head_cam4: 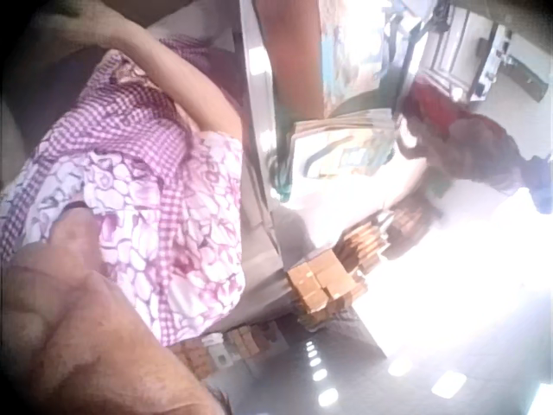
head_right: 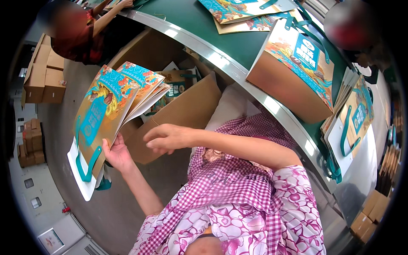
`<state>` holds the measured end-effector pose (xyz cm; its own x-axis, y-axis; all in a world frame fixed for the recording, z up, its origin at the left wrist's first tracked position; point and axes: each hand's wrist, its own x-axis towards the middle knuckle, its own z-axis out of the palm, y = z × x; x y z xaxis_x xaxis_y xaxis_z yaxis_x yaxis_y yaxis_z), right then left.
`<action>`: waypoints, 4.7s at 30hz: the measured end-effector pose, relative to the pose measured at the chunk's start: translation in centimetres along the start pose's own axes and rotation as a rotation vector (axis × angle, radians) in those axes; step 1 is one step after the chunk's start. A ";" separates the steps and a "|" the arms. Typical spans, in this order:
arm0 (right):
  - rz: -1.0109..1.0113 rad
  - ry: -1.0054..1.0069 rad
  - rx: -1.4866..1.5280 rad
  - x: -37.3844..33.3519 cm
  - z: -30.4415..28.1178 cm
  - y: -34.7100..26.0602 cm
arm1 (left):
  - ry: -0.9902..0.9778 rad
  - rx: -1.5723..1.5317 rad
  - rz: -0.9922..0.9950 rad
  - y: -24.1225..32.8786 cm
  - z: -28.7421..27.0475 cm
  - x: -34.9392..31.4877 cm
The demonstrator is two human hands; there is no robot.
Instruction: The person folds and assembles paper gift bags by hand at a production workstation, creasing edges and checking the bag structure before placing them into a cardboard box.
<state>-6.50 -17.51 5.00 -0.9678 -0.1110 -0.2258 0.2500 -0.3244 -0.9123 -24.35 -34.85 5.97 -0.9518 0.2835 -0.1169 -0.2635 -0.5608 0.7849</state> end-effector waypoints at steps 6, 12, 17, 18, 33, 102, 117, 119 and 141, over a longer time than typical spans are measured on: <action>0.043 0.301 0.042 -7.4 -5.1 3.5 | 0.009 -0.044 -0.117 -5.7 -2.7 7.6; 0.049 0.527 0.272 -13.1 -5.9 5.8 | 0.036 -0.102 -0.286 -15.1 -4.4 13.0; -0.024 0.597 0.381 -15.2 -5.5 5.9 | 0.376 0.029 -0.666 -21.7 -7.0 17.3; -0.051 0.616 0.393 -15.7 -5.6 6.3 | 0.382 -0.047 -0.732 -22.5 -6.3 16.9; -0.502 1.208 0.172 -26.7 -7.0 2.4 | -0.804 0.466 -0.503 -18.3 15.0 -2.9; -0.377 0.801 0.516 -33.5 -14.8 12.6 | -0.532 0.306 -0.519 -23.9 16.6 -15.8; -0.236 0.401 0.285 -18.6 -13.1 14.4 | -0.517 0.540 -0.474 -25.3 5.1 -8.6; -0.208 0.436 0.292 -15.8 -8.8 13.0 | -0.531 0.523 -0.526 -21.9 2.1 -4.9; -0.254 0.683 -0.027 -34.2 -12.0 2.9 | -0.215 0.786 -0.197 -20.2 -10.8 9.0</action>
<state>26.98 -3.42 6.02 -0.7994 0.5788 -0.1609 0.0230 -0.2381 -0.9710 -29.30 -29.38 -17.46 -0.8282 0.5065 -0.2400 -0.1596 0.1973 0.9673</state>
